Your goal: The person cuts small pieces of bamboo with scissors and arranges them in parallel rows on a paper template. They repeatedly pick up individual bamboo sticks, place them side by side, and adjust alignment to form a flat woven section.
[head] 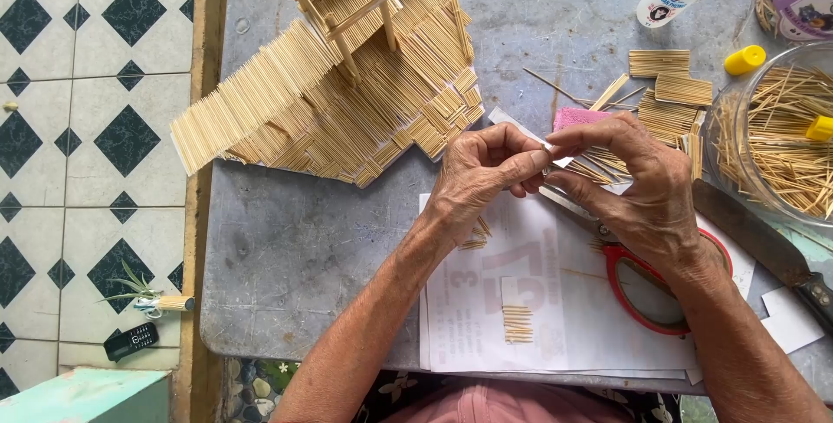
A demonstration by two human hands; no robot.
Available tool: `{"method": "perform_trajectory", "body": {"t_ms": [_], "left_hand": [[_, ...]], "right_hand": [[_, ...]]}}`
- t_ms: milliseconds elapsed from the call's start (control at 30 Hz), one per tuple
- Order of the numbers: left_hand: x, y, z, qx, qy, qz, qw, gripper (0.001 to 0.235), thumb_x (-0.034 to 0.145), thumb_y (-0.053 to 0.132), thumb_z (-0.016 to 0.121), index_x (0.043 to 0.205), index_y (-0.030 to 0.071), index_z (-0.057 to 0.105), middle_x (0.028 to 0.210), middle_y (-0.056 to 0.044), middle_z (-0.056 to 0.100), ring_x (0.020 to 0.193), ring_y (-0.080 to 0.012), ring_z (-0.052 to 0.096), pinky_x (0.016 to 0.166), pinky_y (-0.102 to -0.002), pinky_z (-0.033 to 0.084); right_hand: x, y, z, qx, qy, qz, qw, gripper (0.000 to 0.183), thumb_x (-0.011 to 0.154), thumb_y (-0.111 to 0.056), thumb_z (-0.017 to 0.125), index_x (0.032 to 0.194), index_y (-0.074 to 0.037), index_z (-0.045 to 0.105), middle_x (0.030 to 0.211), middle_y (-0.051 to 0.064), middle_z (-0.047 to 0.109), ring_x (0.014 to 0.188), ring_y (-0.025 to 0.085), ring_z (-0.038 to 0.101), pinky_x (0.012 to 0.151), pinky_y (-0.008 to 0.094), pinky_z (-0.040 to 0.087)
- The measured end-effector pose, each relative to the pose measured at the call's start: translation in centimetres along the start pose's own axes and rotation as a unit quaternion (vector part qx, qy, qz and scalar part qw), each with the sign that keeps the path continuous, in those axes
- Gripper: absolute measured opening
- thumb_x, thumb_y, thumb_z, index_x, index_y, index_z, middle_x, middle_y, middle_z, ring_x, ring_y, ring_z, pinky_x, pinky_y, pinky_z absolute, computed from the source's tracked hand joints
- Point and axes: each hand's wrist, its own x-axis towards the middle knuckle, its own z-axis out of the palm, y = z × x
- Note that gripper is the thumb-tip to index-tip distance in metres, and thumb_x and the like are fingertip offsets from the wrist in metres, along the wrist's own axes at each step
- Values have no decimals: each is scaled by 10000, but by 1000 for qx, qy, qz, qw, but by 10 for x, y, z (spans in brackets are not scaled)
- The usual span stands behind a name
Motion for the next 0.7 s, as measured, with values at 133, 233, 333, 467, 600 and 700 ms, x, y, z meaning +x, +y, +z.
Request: {"method": "perform_trajectory", "body": {"t_ms": [133,233,333,467,600,700], "left_hand": [[0,-2,-1,1,-7,4,1000,134,695,178,607,711,49,573,614,-59,573,546,-95,531,509,-182,444],[1,-2,-1,0,-8,4,1000,130,694,175,613,707,52,572,594,-53,566,512,-85,515,489,-173,432],[1,0,0,12,1,-6,1000,112,695,164,598,708,56,576,582,-41,557,542,-86,536,488,-173,427],[1,0,0,18,7,-4,1000,129,694,184,605,695,59,571,565,-46,558,526,-83,527,485,-171,428],[2,-2,0,13,15,2,1000,121,682,169,609,674,58,561,532,-25,516,476,-77,483,440,-169,396],[1,0,1,16,14,3,1000,120,684,169,604,667,60,558,538,-14,511,481,-69,482,449,-171,399]], "right_hand": [[-1,2,1,-5,-1,-6,1000,208,747,-71,665,929,-64,564,873,59,581,824,163,542,748,252,418],[0,1,0,-11,1,-18,1000,184,750,-67,666,907,-53,572,850,56,589,788,165,542,728,260,410],[1,0,-2,26,-8,21,999,225,742,-64,651,944,-53,553,920,85,573,845,161,564,770,246,442],[2,-2,-1,19,-15,-11,1000,297,740,-58,652,1017,-41,544,909,88,590,821,166,576,793,269,427],[1,0,1,-15,-12,-34,999,293,754,-87,655,1025,-55,551,934,75,590,836,167,567,800,279,412],[0,3,2,-52,0,-78,996,295,766,-96,669,1032,-51,550,883,59,601,827,197,549,789,306,413]]}}
